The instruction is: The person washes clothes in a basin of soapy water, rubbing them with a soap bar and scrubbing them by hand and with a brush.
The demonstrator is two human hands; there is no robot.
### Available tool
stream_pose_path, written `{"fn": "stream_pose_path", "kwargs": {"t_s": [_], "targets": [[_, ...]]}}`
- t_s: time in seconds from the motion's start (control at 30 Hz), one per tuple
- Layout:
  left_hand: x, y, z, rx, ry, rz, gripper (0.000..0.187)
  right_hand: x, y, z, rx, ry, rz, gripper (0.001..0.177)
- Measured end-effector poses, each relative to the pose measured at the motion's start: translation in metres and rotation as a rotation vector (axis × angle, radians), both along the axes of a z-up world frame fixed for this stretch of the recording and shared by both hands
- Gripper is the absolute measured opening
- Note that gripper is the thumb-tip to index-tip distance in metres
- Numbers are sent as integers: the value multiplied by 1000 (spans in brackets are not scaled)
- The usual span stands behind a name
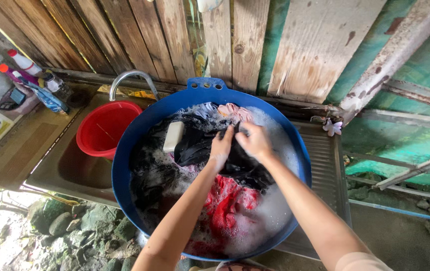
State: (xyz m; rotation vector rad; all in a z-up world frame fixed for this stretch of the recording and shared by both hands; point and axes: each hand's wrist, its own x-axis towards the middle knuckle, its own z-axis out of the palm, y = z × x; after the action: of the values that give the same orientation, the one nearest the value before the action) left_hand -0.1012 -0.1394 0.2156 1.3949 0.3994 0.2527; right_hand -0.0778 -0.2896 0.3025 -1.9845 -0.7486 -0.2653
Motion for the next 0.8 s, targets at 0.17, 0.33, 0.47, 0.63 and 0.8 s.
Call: {"fn": "stream_pose_path", "kwargs": {"t_s": [0.17,0.33,0.47,0.63,0.8], "targets": [[-53,8,48,1315,367,-241,99,14,-22,16,-367,76,-332,65],[-10,30,-6,1471,492,-290,119,13,1,-30,-995,179,67,86],[45,56,-85,1673,599,-218,107,42,14,-71,-1051,249,-10,87],[117,79,-116,1672,893,-639,85,78,54,-118,-1154,481,-2,108],[108,86,-67,1666,910,-875,62,108,64,-185,-1072,485,-6,109]]}}
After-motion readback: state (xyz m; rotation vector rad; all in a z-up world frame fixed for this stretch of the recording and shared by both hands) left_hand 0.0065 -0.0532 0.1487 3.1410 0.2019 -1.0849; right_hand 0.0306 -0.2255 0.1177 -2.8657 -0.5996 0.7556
